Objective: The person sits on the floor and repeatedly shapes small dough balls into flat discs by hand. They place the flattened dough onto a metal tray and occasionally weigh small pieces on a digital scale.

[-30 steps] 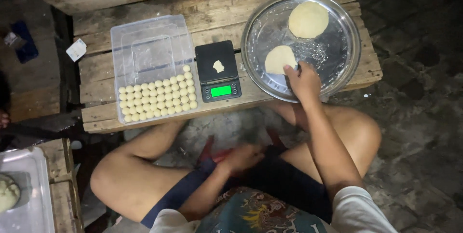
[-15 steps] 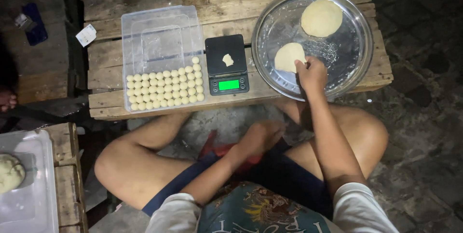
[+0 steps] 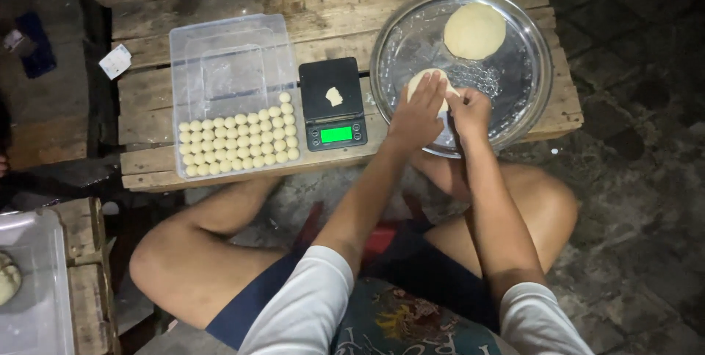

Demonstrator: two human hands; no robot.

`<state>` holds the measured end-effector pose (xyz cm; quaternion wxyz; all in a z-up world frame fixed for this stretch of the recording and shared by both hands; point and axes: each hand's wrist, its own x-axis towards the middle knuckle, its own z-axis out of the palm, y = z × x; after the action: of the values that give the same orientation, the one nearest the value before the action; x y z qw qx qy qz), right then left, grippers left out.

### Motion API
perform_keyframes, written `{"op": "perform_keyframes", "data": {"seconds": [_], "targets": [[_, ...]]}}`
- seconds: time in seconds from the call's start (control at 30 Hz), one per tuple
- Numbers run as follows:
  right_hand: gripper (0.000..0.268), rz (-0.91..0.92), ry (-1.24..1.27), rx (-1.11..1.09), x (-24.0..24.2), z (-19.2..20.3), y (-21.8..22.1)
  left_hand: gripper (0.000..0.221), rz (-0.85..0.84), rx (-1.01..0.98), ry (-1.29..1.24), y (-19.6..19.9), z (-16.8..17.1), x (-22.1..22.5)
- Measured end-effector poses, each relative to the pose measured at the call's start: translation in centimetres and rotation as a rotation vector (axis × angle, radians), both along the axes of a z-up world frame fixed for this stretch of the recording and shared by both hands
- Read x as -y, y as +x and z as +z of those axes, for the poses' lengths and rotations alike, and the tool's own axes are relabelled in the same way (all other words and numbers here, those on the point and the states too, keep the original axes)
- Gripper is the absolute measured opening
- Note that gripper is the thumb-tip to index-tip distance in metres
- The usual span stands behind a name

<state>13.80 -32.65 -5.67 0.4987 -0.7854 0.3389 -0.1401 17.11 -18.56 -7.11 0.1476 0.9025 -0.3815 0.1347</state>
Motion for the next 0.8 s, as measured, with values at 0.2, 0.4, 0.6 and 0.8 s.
{"op": "perform_keyframes", "data": {"seconds": [0.2,0.4,0.6,0.8], "targets": [[0.013,-0.014,0.239,0.080,0.4,0.5,-0.5,0.100,0.002,-0.059,0.084,-0.2,1.2,-0.3],[0.012,-0.022,0.681,0.203,0.6,2.4,-2.3,0.101,-0.001,-0.097,0.096,-0.3,1.2,-0.2],[0.021,0.171,0.559,0.379,0.6,7.9,-4.0,0.104,-0.019,-0.199,0.130,-0.6,2.9,-0.8],[0.053,0.431,0.315,0.533,-3.5,8.7,-5.4,0.061,-0.167,-0.996,-1.156,-3.8,5.6,-3.2]]}}
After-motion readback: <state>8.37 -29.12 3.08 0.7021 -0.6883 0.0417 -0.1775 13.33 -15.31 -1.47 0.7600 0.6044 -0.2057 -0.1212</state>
